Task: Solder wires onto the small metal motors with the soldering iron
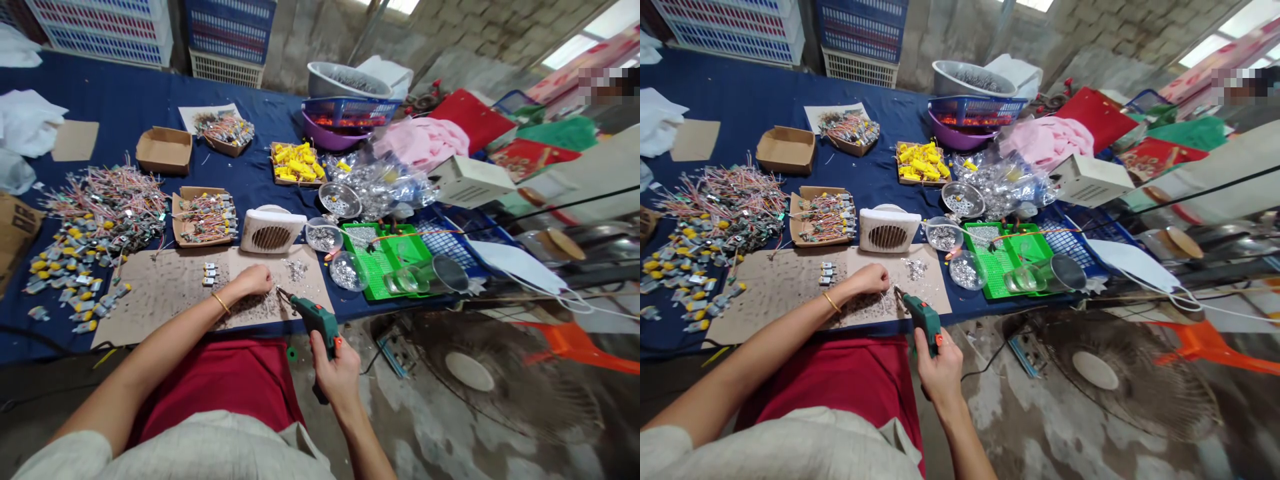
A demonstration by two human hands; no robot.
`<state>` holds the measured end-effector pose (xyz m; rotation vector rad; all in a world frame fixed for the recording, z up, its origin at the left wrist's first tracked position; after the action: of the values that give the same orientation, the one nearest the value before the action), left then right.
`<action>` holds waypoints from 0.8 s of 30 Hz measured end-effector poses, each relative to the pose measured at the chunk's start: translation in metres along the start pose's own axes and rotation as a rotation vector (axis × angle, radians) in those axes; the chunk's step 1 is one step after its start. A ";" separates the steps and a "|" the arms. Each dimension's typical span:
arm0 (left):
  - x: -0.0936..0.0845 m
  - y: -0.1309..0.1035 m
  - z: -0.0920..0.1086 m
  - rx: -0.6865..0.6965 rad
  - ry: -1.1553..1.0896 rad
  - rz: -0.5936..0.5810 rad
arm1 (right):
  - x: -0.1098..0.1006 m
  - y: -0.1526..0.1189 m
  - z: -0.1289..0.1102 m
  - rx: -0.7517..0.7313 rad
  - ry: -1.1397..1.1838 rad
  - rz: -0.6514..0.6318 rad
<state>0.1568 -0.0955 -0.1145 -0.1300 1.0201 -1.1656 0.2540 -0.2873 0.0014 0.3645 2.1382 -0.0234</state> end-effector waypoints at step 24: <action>0.002 0.002 -0.006 0.016 -0.034 0.027 | 0.001 0.002 0.000 -0.014 0.012 -0.015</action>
<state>0.1543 -0.0935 -0.1204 -0.1227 0.9797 -1.1428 0.2539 -0.2848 0.0007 0.3408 2.1516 -0.0154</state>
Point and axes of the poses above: each hand's wrist, its own y-axis towards the middle knuckle, its own x-axis out of the palm, z = x × y, the point moved 9 cm from there along y, towards the middle knuckle, and after that the axes turned 13 degrees about -z, right-handed, at the moved point
